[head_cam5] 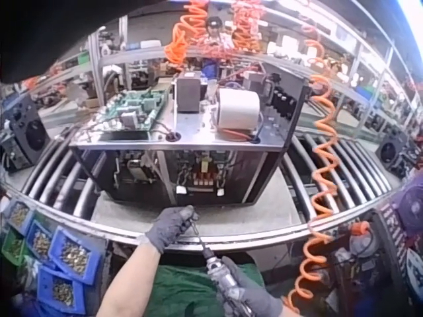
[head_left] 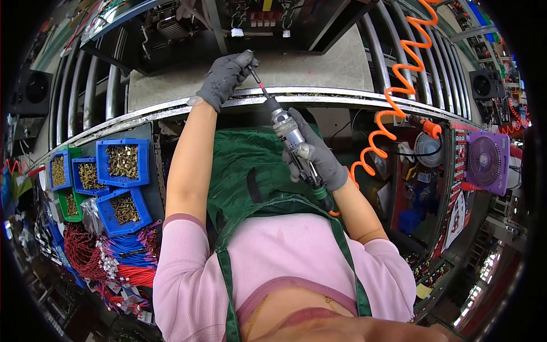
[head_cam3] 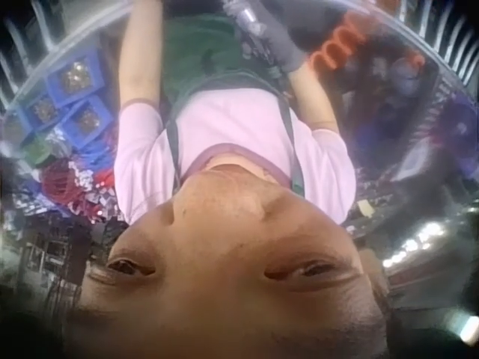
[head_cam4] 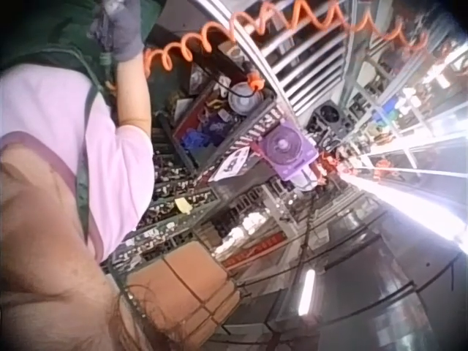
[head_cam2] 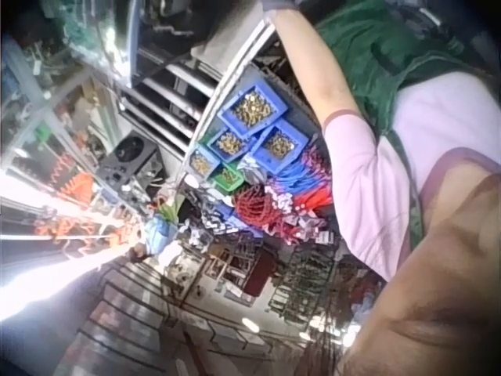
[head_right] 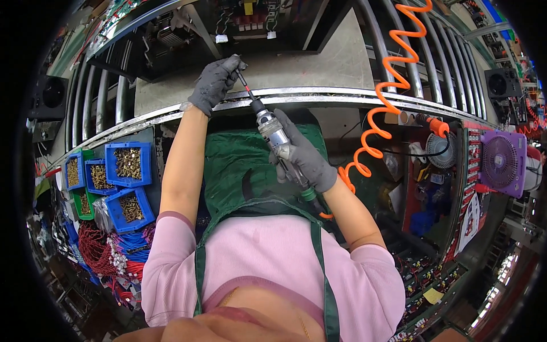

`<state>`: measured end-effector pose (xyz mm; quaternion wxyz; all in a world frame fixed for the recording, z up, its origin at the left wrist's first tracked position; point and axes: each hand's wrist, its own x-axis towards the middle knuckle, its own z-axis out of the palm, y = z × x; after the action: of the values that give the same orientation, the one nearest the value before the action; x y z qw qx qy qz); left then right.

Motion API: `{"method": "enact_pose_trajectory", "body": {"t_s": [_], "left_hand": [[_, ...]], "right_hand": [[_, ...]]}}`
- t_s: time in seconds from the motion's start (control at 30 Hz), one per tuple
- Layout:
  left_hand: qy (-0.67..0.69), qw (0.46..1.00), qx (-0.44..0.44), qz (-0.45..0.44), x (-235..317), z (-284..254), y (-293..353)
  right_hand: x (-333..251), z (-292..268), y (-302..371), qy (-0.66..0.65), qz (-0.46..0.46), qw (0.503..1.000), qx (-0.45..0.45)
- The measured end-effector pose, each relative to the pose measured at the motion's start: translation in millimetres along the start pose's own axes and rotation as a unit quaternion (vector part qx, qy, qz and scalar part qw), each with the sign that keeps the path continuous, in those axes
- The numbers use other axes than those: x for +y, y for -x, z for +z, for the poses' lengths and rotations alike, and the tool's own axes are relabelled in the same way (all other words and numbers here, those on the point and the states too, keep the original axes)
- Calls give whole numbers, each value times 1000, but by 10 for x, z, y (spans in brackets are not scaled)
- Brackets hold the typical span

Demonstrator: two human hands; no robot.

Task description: The person assembles an electronic unit by connecting internal wires to a circuit board and securing components with screws using a power screwdriver.

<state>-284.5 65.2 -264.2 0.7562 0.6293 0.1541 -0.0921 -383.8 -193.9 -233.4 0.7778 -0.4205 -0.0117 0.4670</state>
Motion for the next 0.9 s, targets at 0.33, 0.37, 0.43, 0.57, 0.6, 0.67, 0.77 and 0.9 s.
{"method": "enact_pose_trajectory", "body": {"t_s": [0.33, 0.37, 0.43, 0.57, 0.6, 0.67, 0.77, 0.9], "left_hand": [[81, 997, -18, -12, -106, 528, -202], [145, 989, 5, -38, -193, 550, -297], [184, 979, 63, -57, -238, 625, -404], [-29, 983, 172, -65, -327, 699, -532], [-180, 952, 211, 127, -348, 673, -591], [-320, 863, 236, 311, -369, 669, -754], [-531, 820, 179, 116, -301, 802, -1017], [-425, 858, 224, 184, -443, 884, -1499]], "right_hand": [[152, -258, 30, -98, -64, 993, 17], [120, -301, 22, -97, -89, 991, 17], [21, -362, 31, -94, -116, 988, 33], [-111, -445, 22, -78, -146, 984, 61], [-125, -456, 24, -79, -146, 984, 61], [-146, -485, 31, -84, -142, 984, 61], [-143, -536, 16, -85, -145, 984, 55], [-186, -480, -20, -57, -143, 986, 69]]}}
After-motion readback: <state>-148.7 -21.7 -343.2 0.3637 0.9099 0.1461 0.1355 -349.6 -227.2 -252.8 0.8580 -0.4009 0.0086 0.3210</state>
